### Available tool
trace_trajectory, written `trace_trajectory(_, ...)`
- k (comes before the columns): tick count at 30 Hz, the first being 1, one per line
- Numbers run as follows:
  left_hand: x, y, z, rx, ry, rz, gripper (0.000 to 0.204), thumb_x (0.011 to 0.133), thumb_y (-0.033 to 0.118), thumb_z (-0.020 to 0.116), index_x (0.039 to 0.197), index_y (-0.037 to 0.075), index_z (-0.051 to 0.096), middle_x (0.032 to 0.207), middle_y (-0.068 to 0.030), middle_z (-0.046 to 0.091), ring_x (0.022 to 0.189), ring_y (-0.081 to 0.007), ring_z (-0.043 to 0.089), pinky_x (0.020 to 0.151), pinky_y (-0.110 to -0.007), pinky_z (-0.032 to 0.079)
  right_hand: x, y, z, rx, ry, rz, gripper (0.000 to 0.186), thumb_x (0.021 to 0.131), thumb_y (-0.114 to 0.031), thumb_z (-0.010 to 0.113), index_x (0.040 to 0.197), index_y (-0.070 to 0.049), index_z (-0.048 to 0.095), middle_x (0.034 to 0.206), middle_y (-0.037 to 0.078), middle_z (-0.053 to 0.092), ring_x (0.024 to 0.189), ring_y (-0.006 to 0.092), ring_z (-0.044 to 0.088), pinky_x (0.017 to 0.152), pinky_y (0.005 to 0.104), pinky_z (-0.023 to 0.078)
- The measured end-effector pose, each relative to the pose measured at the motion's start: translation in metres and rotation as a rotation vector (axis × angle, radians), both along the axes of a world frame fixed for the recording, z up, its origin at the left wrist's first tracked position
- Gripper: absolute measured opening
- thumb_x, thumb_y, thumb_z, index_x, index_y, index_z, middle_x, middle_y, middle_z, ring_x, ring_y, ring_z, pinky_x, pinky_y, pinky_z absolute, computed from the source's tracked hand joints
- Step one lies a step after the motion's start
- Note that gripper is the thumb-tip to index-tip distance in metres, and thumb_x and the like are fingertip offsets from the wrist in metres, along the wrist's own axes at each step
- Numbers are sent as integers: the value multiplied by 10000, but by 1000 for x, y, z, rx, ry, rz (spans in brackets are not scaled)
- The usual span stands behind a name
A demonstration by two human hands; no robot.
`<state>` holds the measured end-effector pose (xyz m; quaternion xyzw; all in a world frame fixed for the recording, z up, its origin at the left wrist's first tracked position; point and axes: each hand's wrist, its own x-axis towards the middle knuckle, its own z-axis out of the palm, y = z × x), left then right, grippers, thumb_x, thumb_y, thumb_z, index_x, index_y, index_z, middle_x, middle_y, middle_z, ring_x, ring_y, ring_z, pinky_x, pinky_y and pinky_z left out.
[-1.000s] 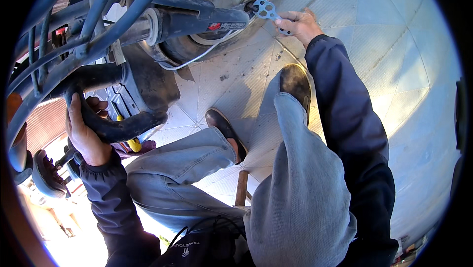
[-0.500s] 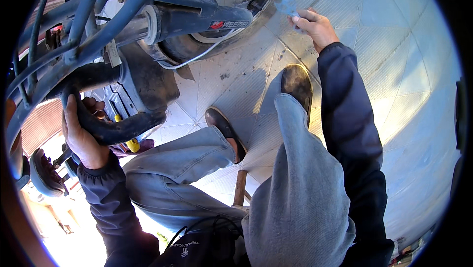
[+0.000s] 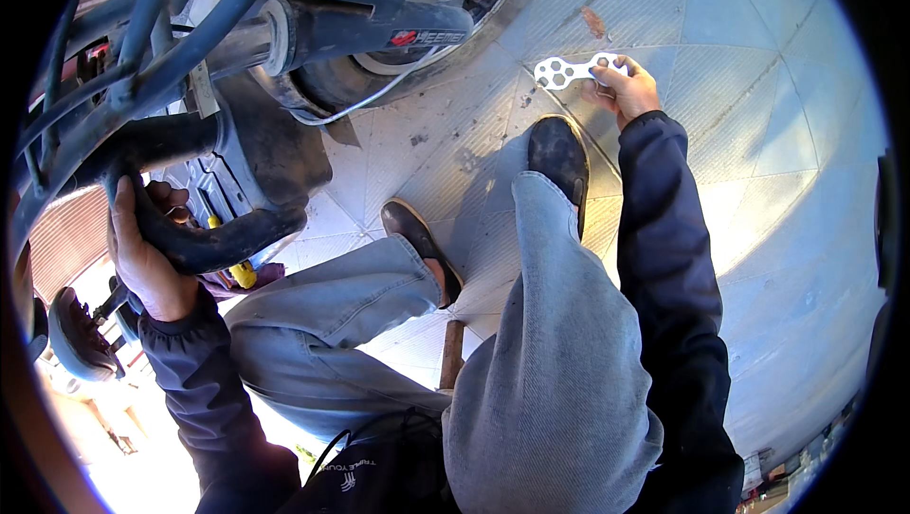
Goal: The person cleans the scooter's body with a cloth and a brush. They then use a multi-tool to tighten a bolt on the front wheel hub. Finally, they use pliers to adjust a cable near the wheel.
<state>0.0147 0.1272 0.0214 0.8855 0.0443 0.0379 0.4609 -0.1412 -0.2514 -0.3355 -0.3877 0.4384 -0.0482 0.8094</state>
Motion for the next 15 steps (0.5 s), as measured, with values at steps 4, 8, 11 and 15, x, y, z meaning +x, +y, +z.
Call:
trace_trajectory(4, -2, -2, 0, 3, -8, 16, 375, 944, 358, 548, 1092, 20, 612, 817, -86, 675, 743, -191, 675, 690, -281, 535, -14, 1, -14, 77, 46, 130, 270, 802, 36, 662, 1052, 19, 560, 931, 126, 657, 732, 227, 694, 600, 306, 606)
trace_trajectory(8, -1, -5, -2, -13, -10, 4, 372, 941, 353, 555, 1093, 17, 610, 817, -86, 675, 734, -190, 677, 682, -274, 535, -30, 11, -33, -272, 198, 194, 246, 787, 3, 673, 1020, 34, 602, 841, 103, 656, 665, 196, 669, 564, 312, 562)
trace_trajectory(11, -1, -3, 1, -19, -4, 12, 371, 939, 348, 558, 1096, 15, 606, 817, -87, 675, 728, -188, 677, 679, -268, 534, -32, -2, -37, -527, 253, 593, 175, 750, 20, 657, 923, 38, 642, 731, 97, 643, 626, 170, 651, 547, 322, 539)
trace_trajectory(15, -1, -3, 0, -8, -7, 14, 377, 936, 348, 562, 1104, 13, 598, 818, -89, 676, 733, -188, 680, 688, -273, 540, -27, -5, -24, -338, 351, 839, 276, 743, 5, 632, 1012, 35, 684, 681, 91, 638, 571, 164, 621, 548, 296, 507)
